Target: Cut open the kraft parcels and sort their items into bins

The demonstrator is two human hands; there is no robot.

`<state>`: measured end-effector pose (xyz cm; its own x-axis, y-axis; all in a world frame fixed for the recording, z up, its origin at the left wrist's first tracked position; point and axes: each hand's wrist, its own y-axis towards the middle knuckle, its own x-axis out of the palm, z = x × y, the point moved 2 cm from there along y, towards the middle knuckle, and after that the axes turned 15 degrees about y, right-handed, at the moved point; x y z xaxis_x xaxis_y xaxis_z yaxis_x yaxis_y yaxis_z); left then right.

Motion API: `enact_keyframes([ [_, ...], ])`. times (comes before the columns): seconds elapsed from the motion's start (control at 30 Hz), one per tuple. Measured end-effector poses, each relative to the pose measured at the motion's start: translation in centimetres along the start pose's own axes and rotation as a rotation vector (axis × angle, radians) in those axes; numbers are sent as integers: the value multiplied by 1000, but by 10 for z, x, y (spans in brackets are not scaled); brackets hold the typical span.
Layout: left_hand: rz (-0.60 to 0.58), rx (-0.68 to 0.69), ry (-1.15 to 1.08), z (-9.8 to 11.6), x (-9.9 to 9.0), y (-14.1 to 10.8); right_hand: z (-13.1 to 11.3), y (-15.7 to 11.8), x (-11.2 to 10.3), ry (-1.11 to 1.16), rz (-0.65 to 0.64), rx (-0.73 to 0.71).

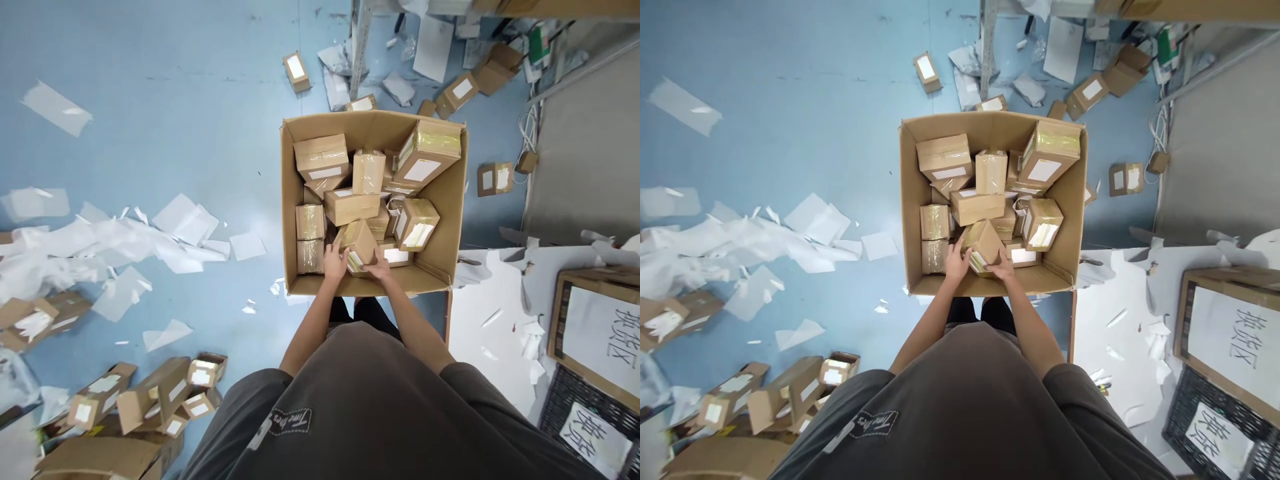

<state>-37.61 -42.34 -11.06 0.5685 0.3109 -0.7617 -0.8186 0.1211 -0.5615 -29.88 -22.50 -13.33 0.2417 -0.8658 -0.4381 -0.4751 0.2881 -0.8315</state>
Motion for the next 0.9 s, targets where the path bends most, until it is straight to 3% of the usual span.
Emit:
enact_keyframes([
  [0.07, 10, -77, 45, 2, -5, -19, -4, 4, -20, 20, 4, 9],
  [0.2, -35, -191, 123, 1, -8, -46, -24, 25, -53, -138, -83, -174],
  [0.27, -127, -223, 164, -3, -2, -48, -30, 36, -54, -232, -207, -197],
  [0.37, -353, -227, 252, -9, 13, -40, -28, 46, -35, -309, -316, -157],
  [0.47, -468, -202, 346, -13, 20, -20, -18, 49, -16, -362, -285, -135],
  [0.57, -378, -156, 355, -8, 12, 12, -10, 54, -12, -393, -313, -139],
  [0.67, -171, -19, 233, 7, -8, 56, -10, 61, -25, -380, -296, -163],
  [0.73, -76, 49, 186, 19, -18, 89, -16, 67, -39, -332, -196, -218],
  [0.8, -31, 108, 192, 28, -23, 118, -25, 74, -51, -253, -67, -314],
  [0.9, -58, 210, 271, 32, -21, 144, -41, 88, -65, -118, 69, -444],
])
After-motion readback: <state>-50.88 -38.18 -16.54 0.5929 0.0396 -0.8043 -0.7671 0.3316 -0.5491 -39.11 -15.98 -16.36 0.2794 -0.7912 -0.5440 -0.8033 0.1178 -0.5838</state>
